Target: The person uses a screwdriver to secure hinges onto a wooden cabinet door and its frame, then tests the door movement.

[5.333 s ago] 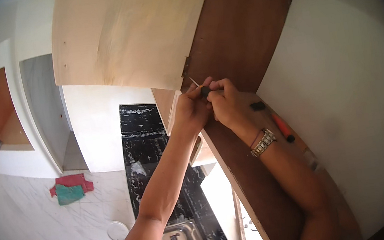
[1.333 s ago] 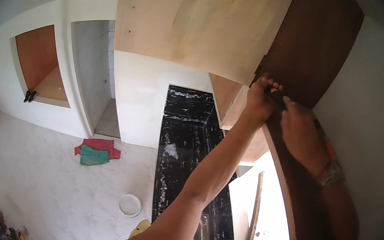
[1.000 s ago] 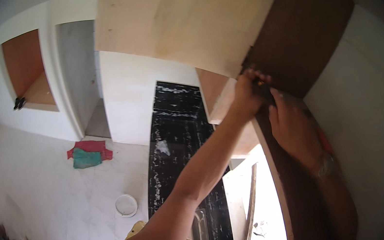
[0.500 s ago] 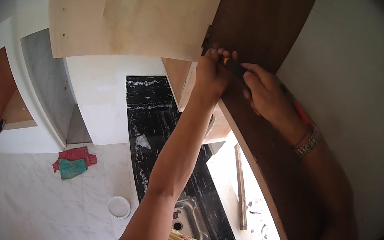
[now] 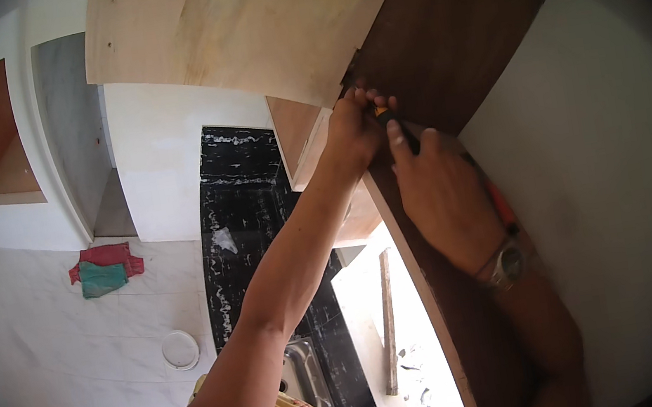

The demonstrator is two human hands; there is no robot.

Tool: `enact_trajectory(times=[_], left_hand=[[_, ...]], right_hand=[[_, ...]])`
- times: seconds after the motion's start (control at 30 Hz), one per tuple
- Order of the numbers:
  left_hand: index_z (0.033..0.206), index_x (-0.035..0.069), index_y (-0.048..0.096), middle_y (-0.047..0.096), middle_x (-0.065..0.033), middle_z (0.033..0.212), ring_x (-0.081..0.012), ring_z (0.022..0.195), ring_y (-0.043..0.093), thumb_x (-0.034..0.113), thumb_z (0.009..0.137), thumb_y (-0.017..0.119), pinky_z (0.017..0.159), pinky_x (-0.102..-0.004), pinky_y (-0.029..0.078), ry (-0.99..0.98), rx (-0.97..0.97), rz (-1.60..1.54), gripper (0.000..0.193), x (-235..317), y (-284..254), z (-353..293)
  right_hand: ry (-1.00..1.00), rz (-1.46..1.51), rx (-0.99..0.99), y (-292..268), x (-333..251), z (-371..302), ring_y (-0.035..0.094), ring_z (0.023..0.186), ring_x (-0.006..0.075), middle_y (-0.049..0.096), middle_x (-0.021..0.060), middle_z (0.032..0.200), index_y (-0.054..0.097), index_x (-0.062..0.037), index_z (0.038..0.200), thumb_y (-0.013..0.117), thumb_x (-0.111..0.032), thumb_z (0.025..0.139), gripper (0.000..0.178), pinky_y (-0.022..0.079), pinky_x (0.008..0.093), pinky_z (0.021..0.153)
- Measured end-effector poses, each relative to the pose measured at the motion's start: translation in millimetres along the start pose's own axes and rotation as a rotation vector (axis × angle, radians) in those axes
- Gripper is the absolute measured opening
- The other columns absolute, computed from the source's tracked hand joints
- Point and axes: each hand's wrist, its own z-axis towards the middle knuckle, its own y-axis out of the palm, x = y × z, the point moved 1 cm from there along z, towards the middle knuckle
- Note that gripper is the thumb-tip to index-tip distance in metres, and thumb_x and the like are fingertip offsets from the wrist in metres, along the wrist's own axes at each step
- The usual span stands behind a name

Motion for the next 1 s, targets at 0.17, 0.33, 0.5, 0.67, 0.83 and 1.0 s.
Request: enact_trajectory(times=[0.17, 0.33, 0.5, 0.67, 0.83, 1.0], left_hand=[[0.122, 0.008, 0.046, 0.049, -0.0041, 0.087, -0.0173, 0.077, 0.050, 0.012, 0.107, 0.037, 0.085, -0.0401, 0.051, -0.014, 0.023, 0.001, 0.018, -7.0, 6.7, -5.0], [0.122, 0.007, 0.046, 0.049, -0.0039, 0.085, -0.0168, 0.073, 0.050, 0.011, 0.106, 0.040, 0.082, -0.0396, 0.052, 0.007, -0.004, 0.024, 0.018, 1.3, -5.4, 5.8], [0.120, 0.007, 0.047, 0.049, -0.0046, 0.084, -0.0178, 0.071, 0.050, 0.012, 0.106, 0.039, 0.080, -0.0393, 0.052, -0.003, 0.001, -0.018, 0.017, -2.5, -3.0, -1.0], [0.118, 0.007, 0.048, 0.049, -0.0050, 0.084, -0.0182, 0.071, 0.050, 0.015, 0.107, 0.038, 0.078, -0.0392, 0.051, 0.001, 0.000, -0.015, 0.017, -3.9, 5.9, -4.7], [0.115, 0.008, 0.048, 0.050, -0.0051, 0.083, -0.0193, 0.075, 0.051, 0.015, 0.106, 0.041, 0.078, -0.0393, 0.051, -0.027, 0.012, -0.034, 0.014, 4.0, -7.0, 4.3], [0.115, 0.008, 0.048, 0.050, -0.0053, 0.082, -0.0187, 0.074, 0.050, 0.015, 0.106, 0.041, 0.076, -0.0386, 0.052, -0.009, 0.004, -0.015, 0.014, -7.8, 2.6, -2.5]], right_hand=[[0.301, 0.582, -0.186, 3.7, 9.8, 12.3, 0.070, 0.075, 0.0295, 0.063, 0.0194, 0.092, 0.055, 0.0029, 0.137, 0.054, -0.017, 0.100, 0.042, 0.058, 0.0398, 0.068], [-0.177, 0.400, 0.313, 24.2, 10.7, -0.1, 0.068, 0.064, 0.0281, 0.062, 0.0206, 0.091, 0.046, 0.0078, 0.142, 0.050, -0.014, 0.102, 0.046, 0.057, 0.0375, 0.056], [0.075, -0.036, -0.210, -8.6, -15.0, 2.8, 0.071, 0.073, 0.0286, 0.065, 0.0210, 0.099, 0.046, 0.0069, 0.142, 0.051, -0.019, 0.104, 0.046, 0.057, 0.0363, 0.059], [0.220, 0.760, 0.072, 18.9, 14.6, 4.3, 0.070, 0.069, 0.0274, 0.062, 0.0232, 0.101, 0.048, 0.0064, 0.141, 0.056, -0.016, 0.101, 0.047, 0.057, 0.0340, 0.057], [0.042, -0.072, -0.334, -27.0, -23.3, 3.8, 0.070, 0.075, 0.0269, 0.063, 0.0224, 0.110, 0.052, 0.0060, 0.137, 0.051, -0.018, 0.104, 0.041, 0.057, 0.0367, 0.069], [0.285, 0.741, -0.026, 7.4, 7.9, 2.5, 0.070, 0.074, 0.0297, 0.063, 0.0251, 0.098, 0.051, 0.0047, 0.140, 0.052, -0.018, 0.103, 0.043, 0.059, 0.0369, 0.065]])
